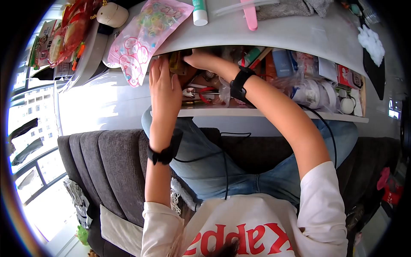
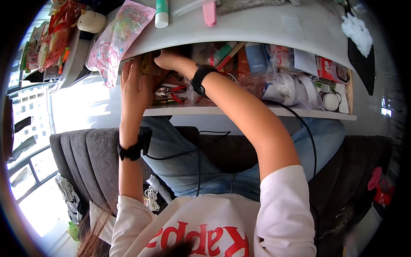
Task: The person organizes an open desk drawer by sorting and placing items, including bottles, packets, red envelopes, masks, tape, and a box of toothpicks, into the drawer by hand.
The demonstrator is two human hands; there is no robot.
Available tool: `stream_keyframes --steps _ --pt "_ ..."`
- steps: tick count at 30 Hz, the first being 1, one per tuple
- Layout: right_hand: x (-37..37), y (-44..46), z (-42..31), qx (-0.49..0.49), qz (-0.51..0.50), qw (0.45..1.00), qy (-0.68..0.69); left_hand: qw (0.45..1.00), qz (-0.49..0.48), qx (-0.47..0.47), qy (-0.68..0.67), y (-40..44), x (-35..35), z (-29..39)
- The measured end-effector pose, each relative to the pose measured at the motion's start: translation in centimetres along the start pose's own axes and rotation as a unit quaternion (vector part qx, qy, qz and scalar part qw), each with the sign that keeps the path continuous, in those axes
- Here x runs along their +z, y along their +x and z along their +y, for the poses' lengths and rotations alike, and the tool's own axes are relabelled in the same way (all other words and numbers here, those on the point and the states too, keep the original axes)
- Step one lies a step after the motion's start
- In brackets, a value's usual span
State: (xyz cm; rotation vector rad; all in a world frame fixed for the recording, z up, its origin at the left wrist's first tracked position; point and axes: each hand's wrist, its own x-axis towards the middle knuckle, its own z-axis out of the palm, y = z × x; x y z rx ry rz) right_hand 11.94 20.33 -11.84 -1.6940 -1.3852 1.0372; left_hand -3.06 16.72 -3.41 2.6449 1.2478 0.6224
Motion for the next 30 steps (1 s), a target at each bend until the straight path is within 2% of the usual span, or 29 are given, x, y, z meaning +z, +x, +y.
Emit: stream_keyframes --steps 4,5,10,11,14,15,17,20,24,27,30 --pt "-0.1 0.0 0.0 -0.053 0.003 0.998 -0.029 0.988 -0.054 -0.043 -0.136 -1.7 -3.7 1.4" --pt "-0.3 -0.1 0.2 -0.065 -0.007 0.998 -0.025 0.989 -0.059 -0.043 -0.126 -2.3 -4.1 1.2" --pt "-8.0 -6.7 -2.9 -0.020 -0.154 0.956 -0.251 0.955 -0.154 -0.088 -0.238 -2.9 -5.4 2.7" --pt "-9.3 -8.1 -3.0 -0.023 -0.143 0.952 -0.271 0.948 -0.175 -0.089 -0.251 -2.8 -5.4 2.8" --pt "-12.4 -12.1 -3.0 -0.038 -0.082 0.965 -0.248 0.943 -0.232 -0.026 -0.235 -2.1 -4.7 2.8" --pt "-13.0 -13.2 -3.1 -0.042 -0.073 0.962 -0.260 0.953 -0.211 0.020 -0.215 -2.1 -3.9 2.5" --pt "-13.7 -14.8 -3.5 -0.051 -0.050 0.957 -0.280 0.958 -0.218 0.036 -0.181 -1.7 -3.4 2.9" --pt "-13.1 -16.2 -4.3 0.028 -0.109 0.944 -0.311 0.950 -0.265 0.071 -0.148 -0.7 -2.1 3.0" --pt "-10.8 -16.1 -4.4 0.070 -0.179 0.954 -0.230 0.931 -0.343 0.100 -0.071 1.6 -1.4 4.3" --pt "-9.4 -16.0 -3.0 -0.025 -0.186 0.961 -0.201 0.892 -0.421 0.162 0.024 3.4 2.3 2.8" --pt "-8.8 -16.8 -4.4 0.023 -0.128 0.981 -0.144 0.905 -0.377 0.188 0.057 3.5 5.1 0.8"
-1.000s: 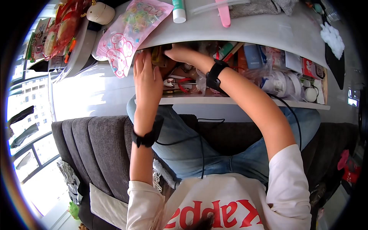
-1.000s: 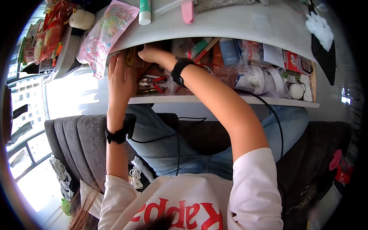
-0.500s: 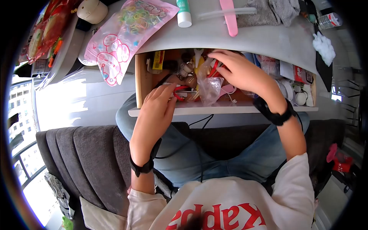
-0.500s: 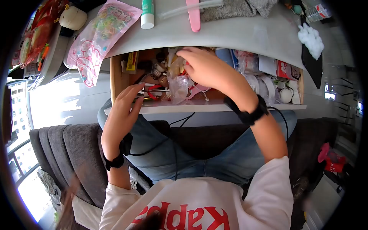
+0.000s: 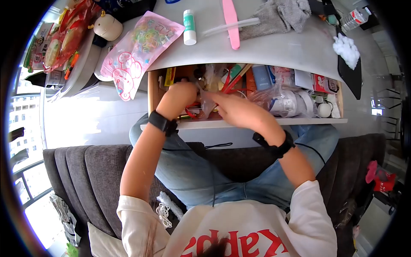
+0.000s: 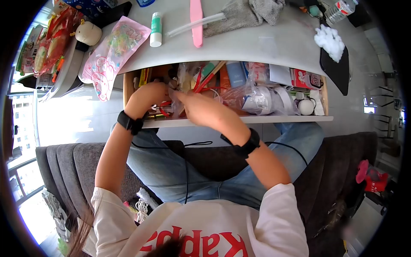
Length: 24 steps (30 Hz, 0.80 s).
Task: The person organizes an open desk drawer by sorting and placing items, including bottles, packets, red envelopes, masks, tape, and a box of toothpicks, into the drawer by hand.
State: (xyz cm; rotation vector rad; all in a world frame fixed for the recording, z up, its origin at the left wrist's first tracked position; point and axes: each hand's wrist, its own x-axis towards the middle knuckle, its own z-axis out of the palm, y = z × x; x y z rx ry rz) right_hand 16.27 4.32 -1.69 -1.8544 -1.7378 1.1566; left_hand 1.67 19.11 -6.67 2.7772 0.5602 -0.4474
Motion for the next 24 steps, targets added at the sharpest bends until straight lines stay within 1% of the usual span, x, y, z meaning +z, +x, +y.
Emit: stream_keyframes --steps 1,4,5,7,8,11,14,17,20,23,24 --pt "0.2 -0.4 -0.3 0.001 -0.016 1.000 0.005 1.000 0.017 0.024 -0.007 0.3 0.2 -0.4" --pt "2.1 -0.9 0.6 -0.038 -0.008 0.999 0.032 0.994 0.081 0.045 0.063 1.5 2.4 -1.5" --pt "2.4 -0.7 1.0 -0.031 -0.011 0.999 0.031 0.995 0.061 0.007 0.076 1.7 2.8 -1.5" --pt "2.3 -1.0 0.9 -0.038 0.005 0.997 0.061 0.995 -0.054 -0.084 0.013 1.6 0.0 0.1" --pt "2.2 -1.2 0.8 -0.041 0.011 0.996 0.076 0.985 -0.111 -0.130 -0.020 1.6 -1.1 0.7" --pt "1.1 -2.0 -0.2 0.002 -0.017 0.996 0.087 0.991 -0.089 -0.098 -0.018 1.0 -1.2 0.2" --pt "2.4 -1.6 0.9 -0.030 0.023 0.995 0.095 0.996 -0.068 -0.061 -0.018 0.0 -1.0 -1.0" --pt "2.8 -1.6 1.2 -0.038 0.038 0.994 0.097 0.984 0.094 -0.142 -0.054 -1.3 -0.4 -1.4" --pt "3.6 -1.5 1.7 -0.046 0.060 0.992 0.096 0.974 0.089 -0.196 -0.069 -2.3 -1.4 -1.2" --pt "3.4 -1.5 1.5 -0.041 0.059 0.993 0.091 0.975 0.160 -0.144 -0.063 -3.2 -0.6 -1.4" --pt "3.3 -1.6 1.5 -0.041 0.059 0.993 0.093 0.976 0.156 -0.144 -0.049 -3.3 -0.5 -1.2"
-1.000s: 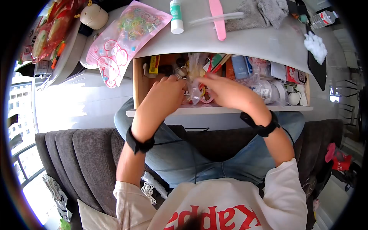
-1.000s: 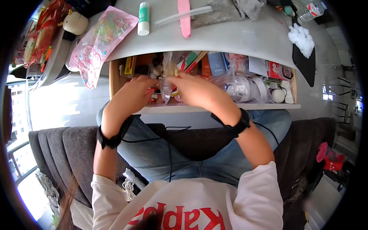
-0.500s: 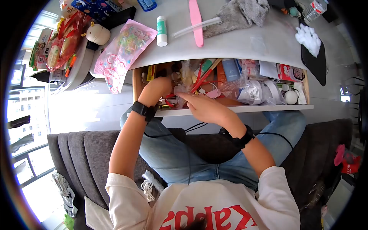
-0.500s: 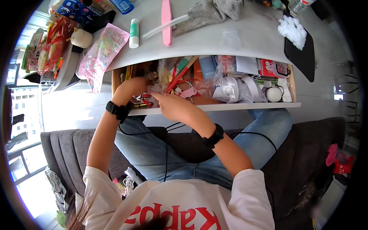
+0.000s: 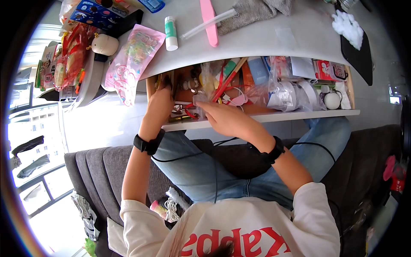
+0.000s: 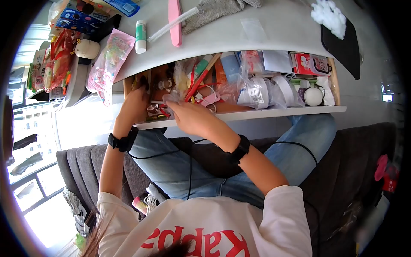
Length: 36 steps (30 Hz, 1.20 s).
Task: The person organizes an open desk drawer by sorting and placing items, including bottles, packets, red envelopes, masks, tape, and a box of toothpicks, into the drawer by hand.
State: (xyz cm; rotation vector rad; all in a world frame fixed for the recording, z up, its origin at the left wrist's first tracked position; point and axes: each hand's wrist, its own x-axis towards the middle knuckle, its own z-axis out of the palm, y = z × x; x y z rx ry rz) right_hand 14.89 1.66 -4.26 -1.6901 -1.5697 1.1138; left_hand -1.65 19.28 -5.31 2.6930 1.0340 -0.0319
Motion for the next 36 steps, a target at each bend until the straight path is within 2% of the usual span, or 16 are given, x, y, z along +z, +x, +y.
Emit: stream_keyframes --steps 5,8,11,14,18,21,30,33,36 --pt "-0.2 -0.1 -0.1 0.001 0.006 1.000 -0.001 0.996 0.015 0.011 0.089 -0.3 -0.6 1.5" --pt "-0.3 0.0 -0.3 0.007 0.000 1.000 -0.010 0.978 -0.020 -0.012 0.207 -0.5 -1.8 3.4" --pt "-0.1 0.2 -0.1 0.013 -0.012 1.000 -0.018 0.969 0.033 0.052 0.240 0.1 -2.2 2.7" --pt "0.1 0.1 0.0 0.004 0.003 0.999 -0.032 0.950 -0.021 0.147 0.274 1.2 -3.5 2.1" --pt "0.1 0.0 0.0 0.003 0.008 0.999 -0.036 0.928 -0.024 0.166 0.332 1.9 -1.8 0.8" --pt "0.1 0.0 0.0 0.002 0.008 0.999 -0.039 0.910 0.035 0.188 0.367 2.3 -0.5 -0.8" --pt "0.3 0.0 0.2 -0.011 0.028 0.998 -0.049 0.896 -0.028 0.178 0.407 2.9 -0.1 -1.5" --pt "0.9 0.0 0.5 -0.034 0.064 0.996 -0.054 0.886 0.036 0.231 0.400 3.0 0.3 -2.2" --pt "1.5 0.0 0.9 -0.056 0.118 0.990 -0.048 0.876 -0.045 0.213 0.429 2.8 -0.2 -2.1"
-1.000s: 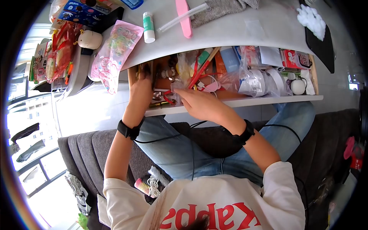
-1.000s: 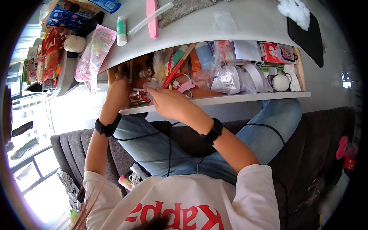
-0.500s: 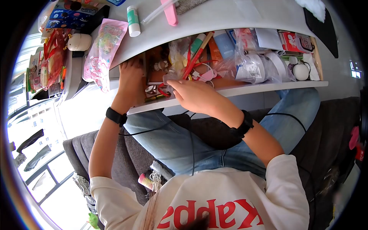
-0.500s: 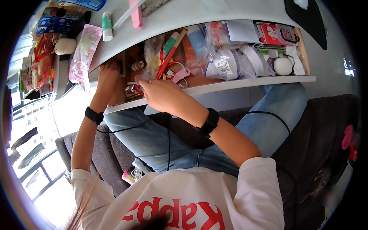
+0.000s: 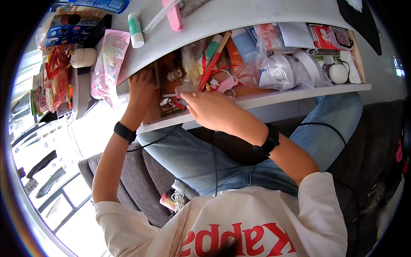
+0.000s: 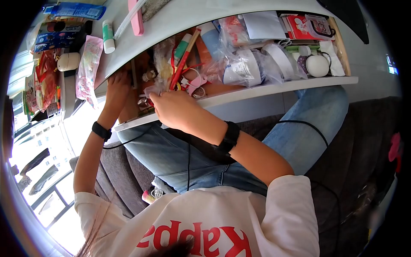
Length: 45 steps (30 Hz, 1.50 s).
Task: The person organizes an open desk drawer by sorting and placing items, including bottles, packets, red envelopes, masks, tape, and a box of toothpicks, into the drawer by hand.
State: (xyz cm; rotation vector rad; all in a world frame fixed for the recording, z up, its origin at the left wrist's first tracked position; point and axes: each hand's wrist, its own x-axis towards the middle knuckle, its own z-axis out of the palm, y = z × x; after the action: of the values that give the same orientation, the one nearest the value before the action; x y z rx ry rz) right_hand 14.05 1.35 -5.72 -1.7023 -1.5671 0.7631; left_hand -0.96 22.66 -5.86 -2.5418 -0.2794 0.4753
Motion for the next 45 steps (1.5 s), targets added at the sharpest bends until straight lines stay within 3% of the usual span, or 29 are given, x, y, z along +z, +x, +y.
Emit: stream_keyframes --steps 3,9,15,27,31,35,40,43,45 --pt "0.2 0.0 0.2 -0.006 0.008 1.000 -0.001 0.998 0.058 -0.008 0.001 -0.2 0.2 0.1" --pt "0.1 0.1 0.2 -0.004 -0.011 1.000 -0.008 0.998 0.049 0.001 0.038 -0.9 0.2 0.1" --pt "-0.4 0.2 0.0 0.017 -0.053 0.998 -0.004 0.988 0.047 -0.045 -0.139 -1.9 -2.2 -0.1" --pt "-1.0 0.4 -1.6 0.048 -0.008 0.998 -0.041 0.955 0.110 -0.063 -0.268 -3.5 -5.7 2.0" --pt "-0.4 0.1 -1.4 0.035 0.031 0.999 -0.019 0.959 0.116 0.015 -0.259 -4.3 -4.0 2.4" --pt "0.0 -0.1 -1.3 -0.002 0.091 0.996 -0.025 0.954 0.069 0.018 -0.293 -4.6 -3.2 2.1" --pt "0.0 -0.1 -1.6 0.034 0.044 0.997 -0.046 0.956 0.058 0.009 -0.288 -3.8 -1.1 1.7" --pt "-0.2 -0.1 -1.8 0.043 0.034 0.996 -0.067 0.952 -0.047 0.000 -0.304 -3.0 -1.9 1.1" --pt "-0.2 -0.1 -1.9 0.044 0.032 0.996 -0.076 0.963 -0.009 0.003 -0.268 -2.5 -0.2 1.4"
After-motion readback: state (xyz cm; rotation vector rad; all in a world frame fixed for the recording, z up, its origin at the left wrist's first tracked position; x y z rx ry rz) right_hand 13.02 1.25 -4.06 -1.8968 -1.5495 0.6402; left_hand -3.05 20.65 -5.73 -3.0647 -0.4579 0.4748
